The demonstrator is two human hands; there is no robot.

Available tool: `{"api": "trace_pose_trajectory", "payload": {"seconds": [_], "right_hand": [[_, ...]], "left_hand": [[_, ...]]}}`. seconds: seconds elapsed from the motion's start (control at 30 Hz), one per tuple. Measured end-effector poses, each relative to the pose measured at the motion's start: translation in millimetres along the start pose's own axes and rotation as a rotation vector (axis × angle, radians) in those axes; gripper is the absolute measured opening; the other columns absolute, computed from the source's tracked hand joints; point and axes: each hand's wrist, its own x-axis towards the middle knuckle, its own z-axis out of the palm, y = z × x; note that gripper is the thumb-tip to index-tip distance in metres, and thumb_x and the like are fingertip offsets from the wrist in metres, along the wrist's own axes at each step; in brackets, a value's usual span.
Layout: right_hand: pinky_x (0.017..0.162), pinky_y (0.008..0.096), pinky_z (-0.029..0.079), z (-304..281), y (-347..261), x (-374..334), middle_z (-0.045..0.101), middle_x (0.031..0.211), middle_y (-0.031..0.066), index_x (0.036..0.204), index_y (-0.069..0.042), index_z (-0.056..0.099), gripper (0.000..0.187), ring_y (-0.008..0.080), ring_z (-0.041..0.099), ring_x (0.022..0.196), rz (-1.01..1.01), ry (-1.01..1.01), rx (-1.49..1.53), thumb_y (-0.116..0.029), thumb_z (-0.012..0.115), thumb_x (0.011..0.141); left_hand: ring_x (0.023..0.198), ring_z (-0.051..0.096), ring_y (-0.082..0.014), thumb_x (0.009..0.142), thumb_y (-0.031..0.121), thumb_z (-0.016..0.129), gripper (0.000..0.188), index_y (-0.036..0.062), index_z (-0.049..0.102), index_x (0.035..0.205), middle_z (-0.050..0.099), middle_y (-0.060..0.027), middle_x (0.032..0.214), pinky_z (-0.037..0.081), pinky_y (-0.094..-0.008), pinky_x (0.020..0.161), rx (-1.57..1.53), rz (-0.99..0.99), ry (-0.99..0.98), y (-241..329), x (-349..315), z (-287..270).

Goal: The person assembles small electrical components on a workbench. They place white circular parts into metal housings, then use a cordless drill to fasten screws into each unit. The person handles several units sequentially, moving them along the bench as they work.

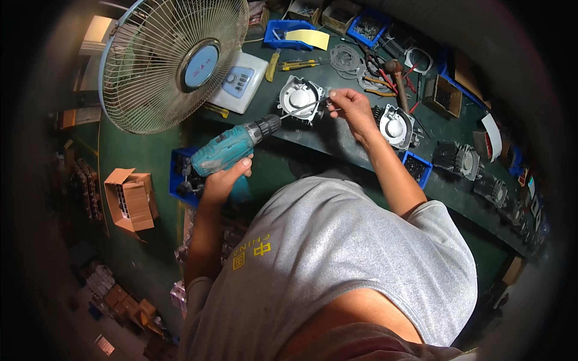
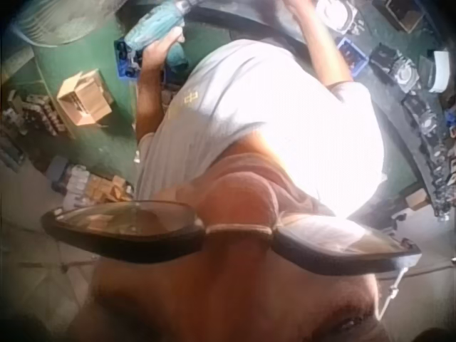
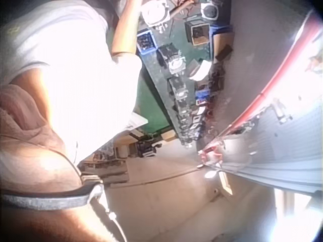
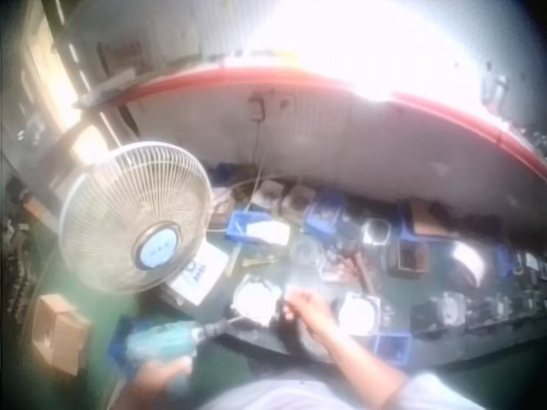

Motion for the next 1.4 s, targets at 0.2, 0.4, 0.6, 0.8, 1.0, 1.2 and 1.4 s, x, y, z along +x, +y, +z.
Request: {"api": "trace_pose_trajectory", "payload": {"seconds": [0.2,0.4,0.6,0.8,1.0,1.2,1.4], "right_hand": [[0.066,0.0263,0.047,-4.8,43.7,34.0,0.06,0.089,0.0055,0.106,0.003,0.071,0.032,0.0119,0.056,0.075,-0.47,0.236,-0.508,-0.024,0.076,0.087],[0.084,0.0406,0.051,6.5,51.4,37.8,0.06,0.095,0.0179,0.111,-0.001,0.071,0.048,0.0327,0.06,0.092,-0.589,0.221,-0.873,-0.035,0.08,0.079],[0.081,0.0395,0.051,3.5,63.9,46.9,0.06,0.094,0.0156,0.115,-0.005,0.071,0.048,0.0306,0.061,0.089,-0.574,0.205,-0.855,-0.035,0.08,0.078],[0.073,0.0367,0.052,-1.0,64.4,55.3,0.061,0.086,0.0137,0.114,-0.007,0.073,0.049,0.0262,0.062,0.079,-0.521,0.181,-0.782,-0.035,0.082,0.076],[0.073,0.0383,0.052,1.9,67.0,60.0,0.062,0.083,0.0167,0.112,-0.006,0.075,0.045,0.029,0.064,0.079,-0.537,0.2,-0.779,-0.033,0.081,0.075],[0.076,0.0398,0.053,0.5,66.9,60.3,0.063,0.086,0.0187,0.112,-0.006,0.076,0.044,0.0337,0.064,0.083,-0.529,0.202,-0.799,-0.032,0.078,0.076],[0.08,0.0416,0.052,1.6,68.8,60.5,0.062,0.088,0.0207,0.115,-0.008,0.075,0.044,0.0365,0.064,0.087,-0.489,0.211,-0.784,-0.032,0.076,0.077]], "left_hand": [[0.078,0.06,-0.01,0.09,0.011,0.074,0.018,0.0017,0.068,0.104,0.066,-0.0036,0.094,0.05,-0.0277,0.072,0.369,-0.03,-0.067,8.7,10.7,-12.9],[0.097,0.066,-0.0152,0.089,0.011,0.074,0.029,0.0009,0.069,0.116,0.071,-0.007,0.107,0.052,-0.0322,0.088,0.476,0.068,-0.138,19.2,27.2,-7.1],[0.098,0.068,-0.0176,0.086,0.016,0.077,0.035,0.0014,0.069,0.118,0.074,-0.0106,0.108,0.053,-0.0325,0.091,0.577,0.15,-0.221,53.7,47.3,0.4],[0.098,0.07,-0.0347,0.08,0.033,0.078,0.04,0.0085,0.071,0.11,0.074,-0.0156,0.101,0.055,-0.0415,0.09,1.125,0.067,-0.34,119.0,76.3,29.3],[0.098,0.069,-0.0369,0.078,0.033,0.078,0.039,0.0084,0.071,0.107,0.073,-0.0162,0.099,0.055,-0.0456,0.088,1.332,0.105,-0.505,155.3,104.7,69.1],[0.099,0.069,-0.0356,0.077,0.032,0.079,0.039,0.0092,0.071,0.108,0.073,-0.0155,0.1,0.055,-0.0447,0.09,1.411,0.076,-0.542,160.3,115.8,80.1],[0.097,0.07,-0.0354,0.077,0.03,0.078,0.037,0.0087,0.071,0.107,0.073,-0.0158,0.098,0.056,-0.0447,0.091,1.408,0.045,-0.553,160.8,121.4,84.5]]}}
